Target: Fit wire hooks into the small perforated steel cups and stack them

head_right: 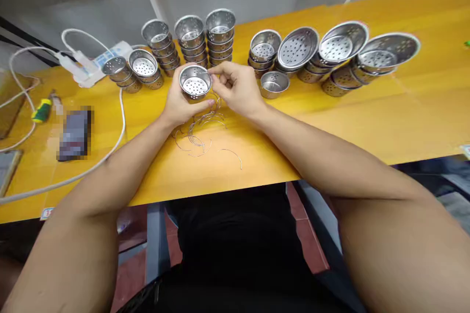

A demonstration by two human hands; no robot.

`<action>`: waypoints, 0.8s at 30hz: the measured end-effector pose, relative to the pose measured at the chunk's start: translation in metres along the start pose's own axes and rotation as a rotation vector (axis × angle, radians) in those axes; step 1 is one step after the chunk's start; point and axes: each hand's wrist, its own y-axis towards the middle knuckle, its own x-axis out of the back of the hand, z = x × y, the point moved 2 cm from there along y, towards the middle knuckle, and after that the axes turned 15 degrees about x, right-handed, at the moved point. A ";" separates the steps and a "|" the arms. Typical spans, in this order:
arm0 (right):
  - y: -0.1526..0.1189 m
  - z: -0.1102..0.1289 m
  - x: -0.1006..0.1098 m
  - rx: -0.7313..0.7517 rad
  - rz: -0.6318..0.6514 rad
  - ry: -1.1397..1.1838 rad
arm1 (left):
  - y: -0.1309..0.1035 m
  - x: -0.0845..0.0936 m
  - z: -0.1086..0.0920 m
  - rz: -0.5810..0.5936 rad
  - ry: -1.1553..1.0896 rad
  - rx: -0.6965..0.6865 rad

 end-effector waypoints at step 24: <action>-0.001 -0.009 -0.006 -0.097 -0.017 -0.076 | -0.006 -0.005 -0.026 0.024 0.006 0.086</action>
